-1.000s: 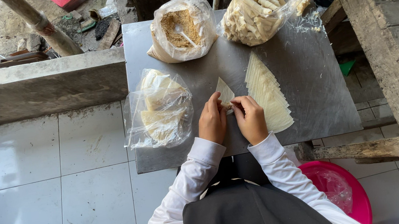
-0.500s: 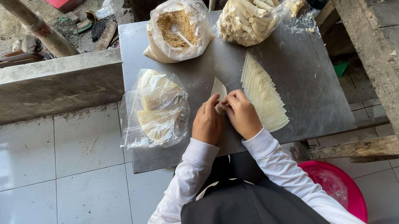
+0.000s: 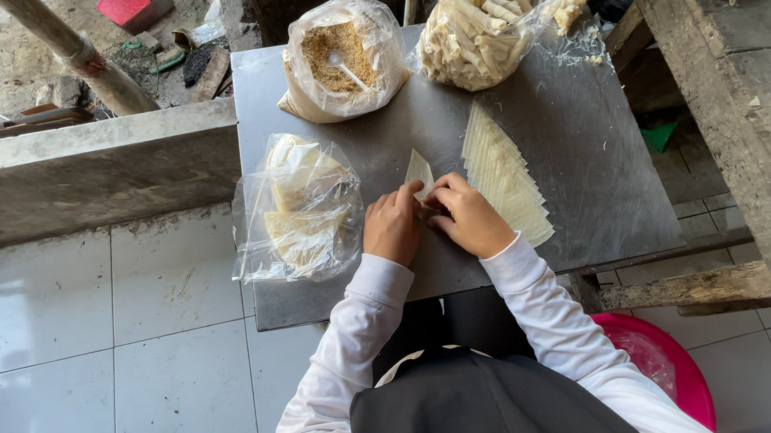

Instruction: The person fills small triangular wrappers with a crumbly mixture using a spoon and folds them into closed triangular shapes, placing them in a stack on a metal table.

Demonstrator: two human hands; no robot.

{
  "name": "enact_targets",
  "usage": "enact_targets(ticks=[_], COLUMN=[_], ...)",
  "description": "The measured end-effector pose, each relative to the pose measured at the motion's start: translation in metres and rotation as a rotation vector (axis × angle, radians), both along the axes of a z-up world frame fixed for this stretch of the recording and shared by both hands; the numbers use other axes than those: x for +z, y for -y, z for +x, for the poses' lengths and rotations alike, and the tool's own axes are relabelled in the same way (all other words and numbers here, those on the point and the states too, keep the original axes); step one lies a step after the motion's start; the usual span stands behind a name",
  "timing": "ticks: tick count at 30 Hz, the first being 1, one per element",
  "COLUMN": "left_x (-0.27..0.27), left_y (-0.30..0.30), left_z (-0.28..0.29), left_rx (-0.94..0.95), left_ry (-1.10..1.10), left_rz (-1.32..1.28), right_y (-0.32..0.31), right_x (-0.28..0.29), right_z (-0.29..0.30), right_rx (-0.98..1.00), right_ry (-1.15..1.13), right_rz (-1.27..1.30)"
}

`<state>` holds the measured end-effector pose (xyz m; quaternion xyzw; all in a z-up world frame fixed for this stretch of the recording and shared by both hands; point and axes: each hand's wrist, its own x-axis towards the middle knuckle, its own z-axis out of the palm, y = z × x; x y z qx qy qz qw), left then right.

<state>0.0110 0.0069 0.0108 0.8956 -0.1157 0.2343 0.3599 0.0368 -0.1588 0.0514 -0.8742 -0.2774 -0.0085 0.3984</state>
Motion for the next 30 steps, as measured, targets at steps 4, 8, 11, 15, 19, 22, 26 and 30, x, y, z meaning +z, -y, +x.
enact_targets(ticks=[4, 8, 11, 15, 19, 22, 26, 30], left_x=[0.001, 0.007, 0.003, -0.004, 0.000, 0.002, -0.009, -0.020], left_y=[-0.007, -0.006, 0.004, 0.003, 0.001, -0.002, 0.003, 0.000], left_z=[-0.002, -0.008, -0.003, 0.003, 0.001, -0.001, 0.008, 0.034], left_rx=[-0.087, -0.109, -0.021, -0.002, -0.033, -0.058, 0.051, 0.100], left_ry=[-0.087, 0.027, 0.082, 0.017, -0.084, -0.103, -0.119, -0.170], left_rz=[-0.134, -0.081, 0.031, -0.041, -0.123, -0.116, -0.108, -0.173], right_y=[-0.003, -0.002, 0.001, 0.005, -0.001, -0.003, -0.001, -0.007], right_x=[-0.012, -0.016, -0.009, -0.003, -0.020, -0.031, -0.031, -0.020], right_z=[0.004, 0.011, 0.013, 0.005, 0.005, 0.013, 0.034, 0.065], right_rx=[-0.048, -0.040, 0.017, 0.081, -0.034, -0.049, -0.026, -0.049], right_ry=[0.153, 0.123, 0.110, 0.110, 0.297, 0.390, 0.212, -0.104], right_rz=[-0.024, -0.011, -0.007, 0.037, -0.087, -0.178, -0.247, -0.380])
